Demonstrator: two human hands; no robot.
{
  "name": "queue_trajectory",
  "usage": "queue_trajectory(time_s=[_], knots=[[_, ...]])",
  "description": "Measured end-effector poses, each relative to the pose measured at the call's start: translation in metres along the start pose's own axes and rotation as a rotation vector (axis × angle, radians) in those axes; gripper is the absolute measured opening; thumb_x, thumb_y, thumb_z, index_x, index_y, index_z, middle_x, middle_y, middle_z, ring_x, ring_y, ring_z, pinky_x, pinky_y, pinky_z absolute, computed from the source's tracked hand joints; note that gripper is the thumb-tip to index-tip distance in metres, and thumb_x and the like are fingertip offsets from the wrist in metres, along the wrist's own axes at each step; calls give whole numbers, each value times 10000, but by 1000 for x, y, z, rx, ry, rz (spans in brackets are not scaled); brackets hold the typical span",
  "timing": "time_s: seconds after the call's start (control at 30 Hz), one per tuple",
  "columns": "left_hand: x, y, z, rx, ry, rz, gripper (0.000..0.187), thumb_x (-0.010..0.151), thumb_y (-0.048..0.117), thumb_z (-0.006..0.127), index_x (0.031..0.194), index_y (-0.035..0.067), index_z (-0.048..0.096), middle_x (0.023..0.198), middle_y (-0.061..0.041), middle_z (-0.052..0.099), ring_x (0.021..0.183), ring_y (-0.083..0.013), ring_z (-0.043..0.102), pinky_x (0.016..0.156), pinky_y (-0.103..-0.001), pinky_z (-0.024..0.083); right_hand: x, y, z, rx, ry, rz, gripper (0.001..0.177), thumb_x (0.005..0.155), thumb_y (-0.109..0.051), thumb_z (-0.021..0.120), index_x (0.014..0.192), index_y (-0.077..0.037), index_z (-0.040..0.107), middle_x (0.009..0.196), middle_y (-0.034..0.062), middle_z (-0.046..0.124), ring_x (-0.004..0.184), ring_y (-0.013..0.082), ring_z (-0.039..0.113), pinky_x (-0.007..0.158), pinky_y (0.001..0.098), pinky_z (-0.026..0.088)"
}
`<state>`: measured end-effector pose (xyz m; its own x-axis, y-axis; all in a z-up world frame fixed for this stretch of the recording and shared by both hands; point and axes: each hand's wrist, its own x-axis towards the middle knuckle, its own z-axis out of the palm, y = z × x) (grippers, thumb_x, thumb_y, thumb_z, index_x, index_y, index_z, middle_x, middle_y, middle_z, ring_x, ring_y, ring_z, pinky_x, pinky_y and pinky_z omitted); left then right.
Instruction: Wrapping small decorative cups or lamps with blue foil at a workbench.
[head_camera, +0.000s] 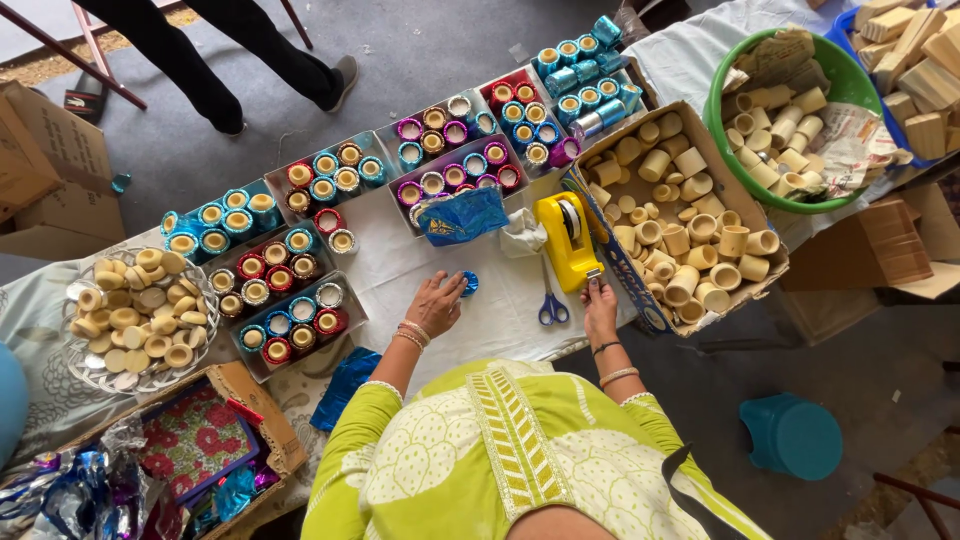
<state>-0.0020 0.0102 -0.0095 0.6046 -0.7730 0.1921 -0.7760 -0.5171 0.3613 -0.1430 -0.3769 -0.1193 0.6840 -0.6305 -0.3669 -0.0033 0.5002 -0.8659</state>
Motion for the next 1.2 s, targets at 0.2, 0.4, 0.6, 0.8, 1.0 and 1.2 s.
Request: queue_trajectory(time_s=[0.2,0.4,0.6,0.8,1.0,1.2], knots=[[-2,-10,28,59,77,33,456,866,23,616,1316,90,647,1430,-55,586,1240,-321,546,991,-417,485,-16,88,-48,-213,-3,20,101,1045,-131,591,981,-53,603,786,13,571,660,136,500,603,264,418],[-1,-9,21,46,113,45,437,842,7,620,1270,81,662,1426,-65,603,1203,-316,564,982,-414,505,-103,1,86,-682,-236,-332,124,951,-150,732,1039,-66,716,949,6,610,782,115,535,697,244,468],[0,-8,19,77,95,49,399,844,20,618,1235,81,670,1421,-78,605,1192,-316,570,976,-416,501,-80,8,175,-711,-449,-78,165,953,-197,708,1003,-43,680,812,-6,661,700,49,586,581,233,494],[1,-8,18,80,72,56,359,845,28,616,1198,85,649,1410,-86,610,1199,-316,565,955,-408,501,-62,40,217,-865,-546,-155,142,947,-143,727,963,-5,700,739,14,678,639,74,588,568,264,497],[1,-12,30,81,62,60,341,838,32,616,1175,85,635,1400,-94,606,1204,-311,560,955,-399,505,-75,30,233,-956,-505,-185,125,907,-130,740,942,-36,666,679,53,662,563,113,597,528,294,491],[0,-13,31,68,59,65,336,843,41,622,1177,67,629,1391,-109,610,1198,-301,563,960,-398,507,-86,14,243,-1048,-489,-332,345,825,-107,768,1130,-113,607,636,70,581,572,191,607,560,356,493]])
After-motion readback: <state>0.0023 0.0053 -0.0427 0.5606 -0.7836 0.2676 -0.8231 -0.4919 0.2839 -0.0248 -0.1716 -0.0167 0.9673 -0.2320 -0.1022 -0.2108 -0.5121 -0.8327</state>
